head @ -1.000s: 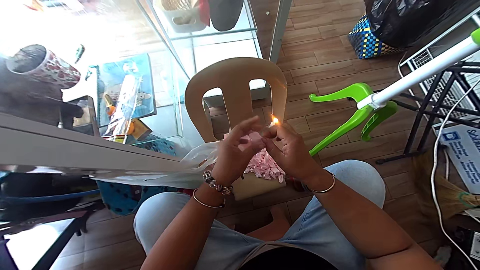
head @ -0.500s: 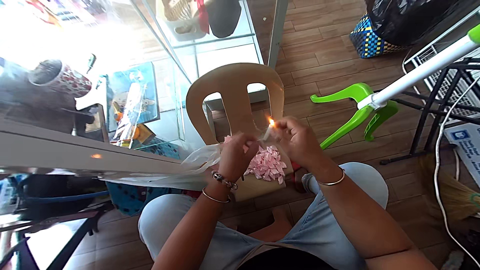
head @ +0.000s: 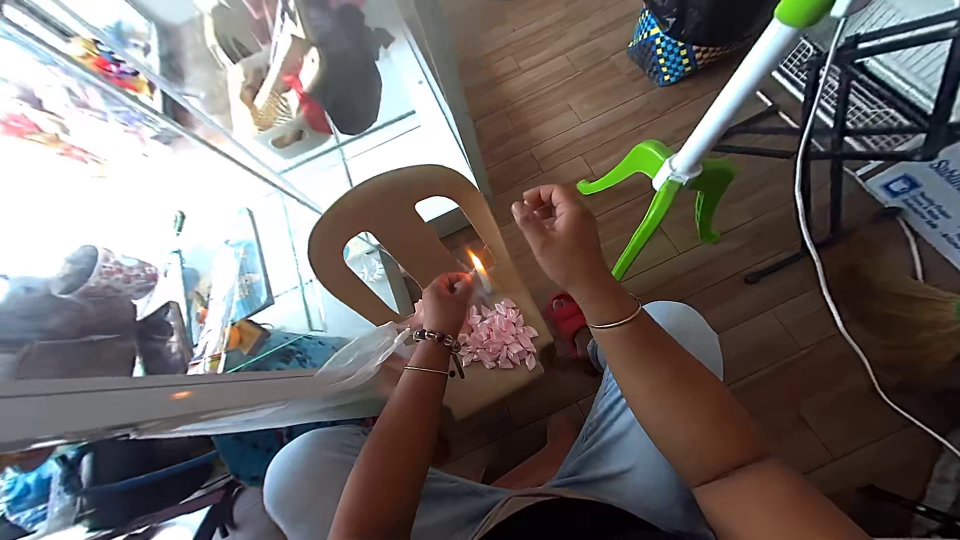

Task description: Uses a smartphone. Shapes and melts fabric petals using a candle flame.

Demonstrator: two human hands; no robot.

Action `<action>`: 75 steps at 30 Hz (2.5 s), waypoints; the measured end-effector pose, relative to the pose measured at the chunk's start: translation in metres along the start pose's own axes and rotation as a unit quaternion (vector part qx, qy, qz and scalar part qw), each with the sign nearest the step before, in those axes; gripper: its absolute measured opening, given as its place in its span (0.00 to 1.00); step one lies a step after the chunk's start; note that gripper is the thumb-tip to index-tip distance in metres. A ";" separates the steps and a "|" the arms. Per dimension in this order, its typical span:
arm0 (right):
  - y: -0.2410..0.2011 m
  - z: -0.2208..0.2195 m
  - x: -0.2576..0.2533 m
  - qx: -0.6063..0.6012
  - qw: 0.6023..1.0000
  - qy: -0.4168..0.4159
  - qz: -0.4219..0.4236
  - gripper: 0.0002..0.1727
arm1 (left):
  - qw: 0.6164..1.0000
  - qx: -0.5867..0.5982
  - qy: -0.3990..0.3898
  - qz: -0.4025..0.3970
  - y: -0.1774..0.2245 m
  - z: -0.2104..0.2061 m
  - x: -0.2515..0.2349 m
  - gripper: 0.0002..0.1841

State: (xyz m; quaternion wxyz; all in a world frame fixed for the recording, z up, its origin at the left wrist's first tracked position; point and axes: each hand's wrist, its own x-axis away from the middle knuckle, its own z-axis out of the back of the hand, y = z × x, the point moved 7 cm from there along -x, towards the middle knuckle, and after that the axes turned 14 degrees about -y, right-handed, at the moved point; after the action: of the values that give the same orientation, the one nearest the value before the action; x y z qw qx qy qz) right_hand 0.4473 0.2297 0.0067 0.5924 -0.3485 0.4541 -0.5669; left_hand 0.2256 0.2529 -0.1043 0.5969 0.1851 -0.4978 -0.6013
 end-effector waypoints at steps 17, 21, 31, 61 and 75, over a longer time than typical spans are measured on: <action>-0.006 0.002 -0.002 -0.032 0.999 -0.008 0.003 0.17 | 0.998 0.020 0.049 0.042 0.004 -0.003 -0.012 0.09; -0.007 -0.001 -0.003 -0.032 0.999 -0.010 0.002 0.16 | 0.997 0.022 0.055 0.046 0.003 -0.002 -0.013 0.09; -0.014 0.001 0.015 -0.012 1.000 -0.011 0.003 0.17 | 0.994 0.077 0.059 0.047 0.004 -0.007 -0.012 0.08; -0.012 -0.004 0.015 -0.001 1.000 -0.016 -0.001 0.17 | 0.998 0.027 0.051 0.025 0.006 -0.005 -0.012 0.07; -0.019 -0.049 0.026 -0.021 0.989 -0.143 0.019 0.11 | 0.997 0.066 0.020 -0.025 0.017 0.040 0.052 0.07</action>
State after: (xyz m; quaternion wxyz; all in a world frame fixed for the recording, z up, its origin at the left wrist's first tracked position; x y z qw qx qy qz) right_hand 0.3933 0.2065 0.0036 0.6549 -0.4293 0.3830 -0.4900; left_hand 0.1907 0.2246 -0.0541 0.5783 0.2479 -0.5196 -0.5781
